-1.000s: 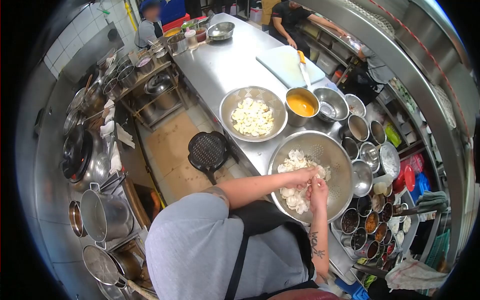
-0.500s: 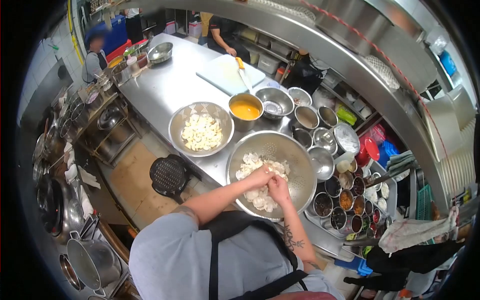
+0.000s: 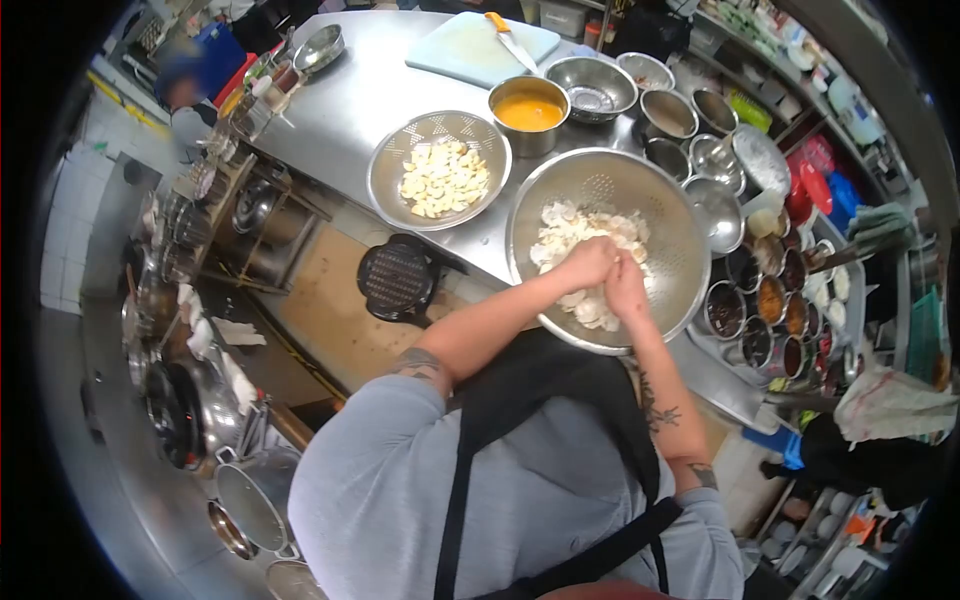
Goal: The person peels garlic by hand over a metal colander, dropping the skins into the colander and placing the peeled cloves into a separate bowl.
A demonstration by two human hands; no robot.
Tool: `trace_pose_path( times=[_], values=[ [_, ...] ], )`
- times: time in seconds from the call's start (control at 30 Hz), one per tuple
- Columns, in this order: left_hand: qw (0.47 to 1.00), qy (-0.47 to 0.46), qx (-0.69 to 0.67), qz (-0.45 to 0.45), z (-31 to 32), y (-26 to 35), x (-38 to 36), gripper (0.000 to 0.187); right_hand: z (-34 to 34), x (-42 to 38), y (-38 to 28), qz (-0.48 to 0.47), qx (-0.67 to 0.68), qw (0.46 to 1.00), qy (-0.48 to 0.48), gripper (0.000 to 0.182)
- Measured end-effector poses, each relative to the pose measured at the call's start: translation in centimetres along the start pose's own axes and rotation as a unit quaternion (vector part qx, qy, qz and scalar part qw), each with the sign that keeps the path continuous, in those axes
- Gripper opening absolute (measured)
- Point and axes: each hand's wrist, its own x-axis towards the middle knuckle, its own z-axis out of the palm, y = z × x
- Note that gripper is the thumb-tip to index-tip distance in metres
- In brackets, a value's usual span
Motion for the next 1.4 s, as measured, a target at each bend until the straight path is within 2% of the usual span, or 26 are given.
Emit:
trace_pose_path(
  times=[0.07,0.17,0.2,0.27,0.37,0.47,0.57,0.67,0.77,0.87,0.93,0.97,1.03,1.07,1.1,1.17,1.23,1.27,1.4],
  values=[
    [0.997,0.015,-0.044,-0.054,-0.2,2.0,-0.3,0.03,-0.7,-0.1,-0.6,0.039,0.042,0.998,-0.018,0.034],
    [0.973,0.007,-0.218,-0.071,0.4,1.3,0.3,0.029,-1.1,0.0,-0.2,0.083,0.117,0.99,-0.018,0.032],
    [0.941,-0.032,-0.309,-0.138,-0.2,2.3,0.3,0.028,-1.0,0.3,0.0,0.108,0.158,0.981,-0.018,0.03],
    [0.833,-0.102,-0.473,-0.268,-2.9,4.8,-0.2,0.027,-1.0,0.4,-0.2,0.142,0.235,0.961,-0.012,0.026],
    [0.777,-0.099,-0.561,-0.267,-3.3,4.7,-0.6,0.022,-1.3,0.3,-1.2,0.172,0.317,0.933,0.001,0.023],
    [0.872,-0.07,-0.434,-0.217,-3.2,5.6,-0.9,0.019,-2.0,0.4,-1.7,0.193,0.349,0.917,-0.002,0.022],
    [0.91,-0.037,-0.371,-0.181,-2.9,5.3,-0.7,0.015,-2.5,0.5,-2.2,0.218,0.409,0.886,-0.025,0.022],
    [0.954,0.016,-0.285,-0.092,-2.4,5.1,-0.7,0.016,-3.3,0.8,-3.7,0.272,0.48,0.833,-0.04,0.022],
    [0.954,-0.01,-0.291,-0.066,-3.1,6.0,-1.1,0.016,-3.2,1.1,-3.7,0.293,0.547,0.783,-0.039,0.022],
    [0.933,-0.073,-0.337,-0.106,-4.5,8.5,-2.1,0.016,-3.6,1.1,-3.4,0.305,0.612,0.727,-0.061,0.024],
    [0.924,-0.063,-0.37,-0.075,-3.8,7.4,-2.3,0.017,-4.0,1.1,-2.7,0.314,0.646,0.692,-0.075,0.024],
    [0.919,-0.058,-0.386,-0.06,-3.4,6.9,-2.3,0.017,-4.0,1.2,-2.0,0.319,0.677,0.657,-0.093,0.024],
    [0.921,-0.082,-0.363,-0.112,-4.9,6.5,-2.0,0.018,-3.9,1.3,-0.5,0.33,0.735,0.58,-0.118,0.024],
    [0.919,-0.099,-0.354,-0.142,-5.5,6.2,-1.8,0.018,-3.9,1.2,0.0,0.327,0.736,0.58,-0.122,0.024],
    [0.892,-0.094,-0.413,-0.158,-5.7,5.8,-1.4,0.022,-4.1,1.4,-0.3,0.325,0.737,0.58,-0.122,0.024],
    [0.805,-0.11,-0.559,-0.168,-6.2,4.6,-0.9,0.022,-4.5,1.4,-1.0,0.318,0.737,0.583,-0.12,0.024],
    [0.775,-0.118,-0.598,-0.169,-7.2,4.9,-1.3,0.026,-4.6,1.8,-1.9,0.302,0.735,0.594,-0.125,0.025],
    [0.761,-0.118,-0.616,-0.167,-7.5,5.1,-1.4,0.028,-4.7,1.8,-2.1,0.298,0.728,0.605,-0.125,0.027],
    [0.761,-0.094,-0.607,-0.207,-7.0,4.2,-1.6,0.031,-4.5,1.8,-3.3,0.291,0.667,0.68,-0.085,0.029]
  ],
)
